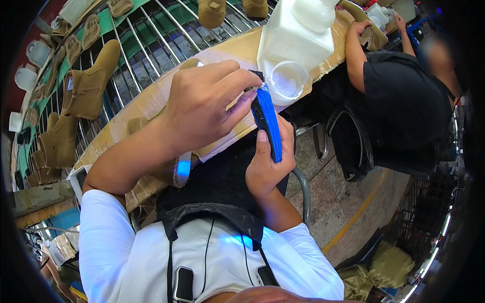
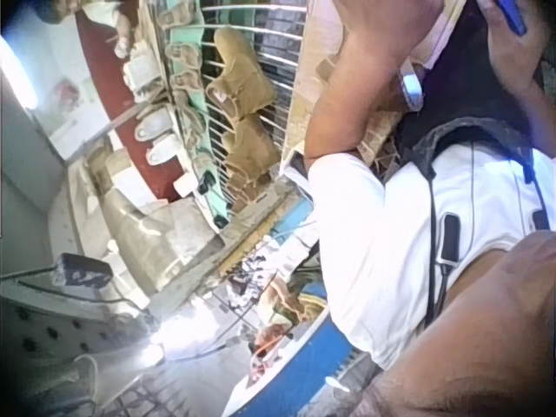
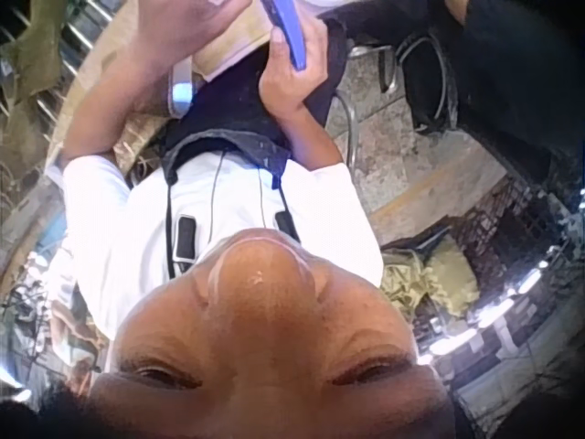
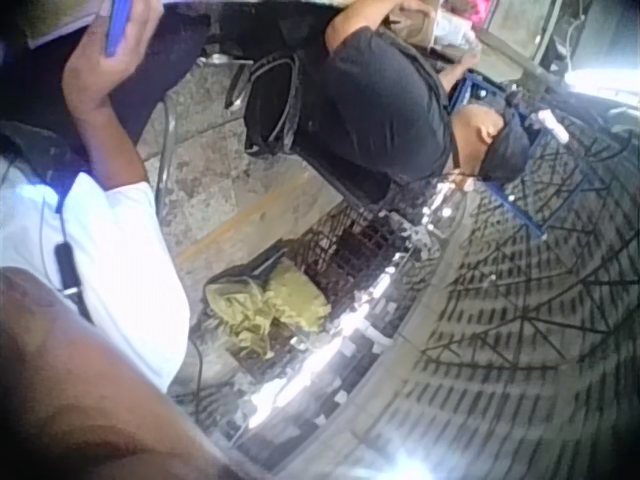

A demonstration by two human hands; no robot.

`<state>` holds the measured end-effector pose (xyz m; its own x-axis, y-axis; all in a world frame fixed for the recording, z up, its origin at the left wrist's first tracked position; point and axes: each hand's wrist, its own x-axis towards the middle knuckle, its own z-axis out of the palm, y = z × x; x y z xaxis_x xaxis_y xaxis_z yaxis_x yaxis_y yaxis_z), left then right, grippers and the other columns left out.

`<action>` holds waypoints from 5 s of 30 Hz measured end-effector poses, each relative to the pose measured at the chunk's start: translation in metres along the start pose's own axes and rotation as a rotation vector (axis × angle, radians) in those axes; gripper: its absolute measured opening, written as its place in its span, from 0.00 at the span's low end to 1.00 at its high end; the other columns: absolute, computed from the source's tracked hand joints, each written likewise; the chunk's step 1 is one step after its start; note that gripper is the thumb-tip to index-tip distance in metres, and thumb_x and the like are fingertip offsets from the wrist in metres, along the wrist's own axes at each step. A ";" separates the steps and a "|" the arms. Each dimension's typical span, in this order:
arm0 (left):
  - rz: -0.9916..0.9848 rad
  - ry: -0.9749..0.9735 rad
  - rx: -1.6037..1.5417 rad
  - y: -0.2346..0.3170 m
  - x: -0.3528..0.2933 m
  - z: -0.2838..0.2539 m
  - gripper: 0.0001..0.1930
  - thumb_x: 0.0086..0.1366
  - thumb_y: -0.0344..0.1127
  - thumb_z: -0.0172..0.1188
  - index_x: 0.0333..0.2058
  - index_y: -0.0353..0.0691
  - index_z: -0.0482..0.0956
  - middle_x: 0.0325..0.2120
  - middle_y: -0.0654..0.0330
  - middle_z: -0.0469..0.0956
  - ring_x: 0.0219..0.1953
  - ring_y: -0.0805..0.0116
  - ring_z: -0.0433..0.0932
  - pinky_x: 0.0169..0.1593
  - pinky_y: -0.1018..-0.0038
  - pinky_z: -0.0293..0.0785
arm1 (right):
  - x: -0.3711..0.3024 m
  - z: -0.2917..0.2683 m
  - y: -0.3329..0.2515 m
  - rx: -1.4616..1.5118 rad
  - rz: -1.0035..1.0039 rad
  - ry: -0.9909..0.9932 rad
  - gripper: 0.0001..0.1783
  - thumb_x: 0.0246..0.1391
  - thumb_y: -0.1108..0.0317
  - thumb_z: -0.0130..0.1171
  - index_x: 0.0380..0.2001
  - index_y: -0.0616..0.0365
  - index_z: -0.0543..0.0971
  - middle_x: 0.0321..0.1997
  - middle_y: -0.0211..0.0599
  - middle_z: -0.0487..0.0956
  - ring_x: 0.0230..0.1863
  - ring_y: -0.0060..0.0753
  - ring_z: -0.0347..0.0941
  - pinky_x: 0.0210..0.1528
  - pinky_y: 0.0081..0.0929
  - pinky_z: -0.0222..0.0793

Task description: The person applies adhesive to the edges and soles of shoes using a brush, then places the shoes back onto a conveyor belt.

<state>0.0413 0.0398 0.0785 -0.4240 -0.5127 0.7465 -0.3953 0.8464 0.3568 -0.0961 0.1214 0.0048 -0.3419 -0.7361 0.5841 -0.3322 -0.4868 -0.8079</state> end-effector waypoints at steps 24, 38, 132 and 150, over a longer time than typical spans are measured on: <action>-0.613 -0.025 -0.476 0.023 -0.006 -0.028 0.04 0.53 0.26 0.61 0.29 0.37 0.76 0.15 0.75 0.62 0.18 0.89 0.57 0.21 0.85 0.51 | 0.009 -0.009 0.002 -0.243 -0.290 -0.007 0.21 0.45 0.88 0.55 0.46 0.67 0.77 0.48 0.55 0.73 0.49 0.49 0.72 0.50 0.35 0.71; -0.547 -0.077 -0.184 0.013 -0.017 0.002 0.06 0.51 0.24 0.61 0.30 0.37 0.76 0.16 0.71 0.62 0.19 0.85 0.57 0.23 0.85 0.53 | 0.002 -0.008 -0.010 -0.028 -0.261 -0.071 0.22 0.45 0.88 0.56 0.46 0.66 0.77 0.55 0.54 0.64 0.55 0.48 0.67 0.56 0.35 0.67; -0.053 -0.049 -0.019 0.028 -0.036 -0.015 0.10 0.43 0.30 0.62 0.25 0.41 0.70 0.18 0.60 0.70 0.19 0.62 0.73 0.22 0.69 0.68 | 0.005 0.003 -0.024 1.151 0.829 -0.085 0.18 0.57 0.73 0.54 0.50 0.67 0.69 0.44 0.37 0.76 0.45 0.24 0.73 0.52 0.21 0.67; -0.450 -0.137 -0.288 0.047 -0.028 -0.064 0.06 0.52 0.22 0.62 0.30 0.37 0.77 0.20 0.69 0.69 0.17 0.85 0.58 0.22 0.85 0.50 | 0.017 -0.021 -0.004 1.852 1.050 -0.274 0.14 0.60 0.70 0.44 0.47 0.66 0.68 0.35 0.37 0.65 0.17 0.17 0.58 0.16 0.15 0.55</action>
<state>0.0869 0.1029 0.1105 -0.3744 -0.8309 0.4116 -0.3317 0.5345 0.7773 -0.1193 0.1211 0.0200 0.3798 -0.9196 0.1001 0.9226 0.3844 0.0312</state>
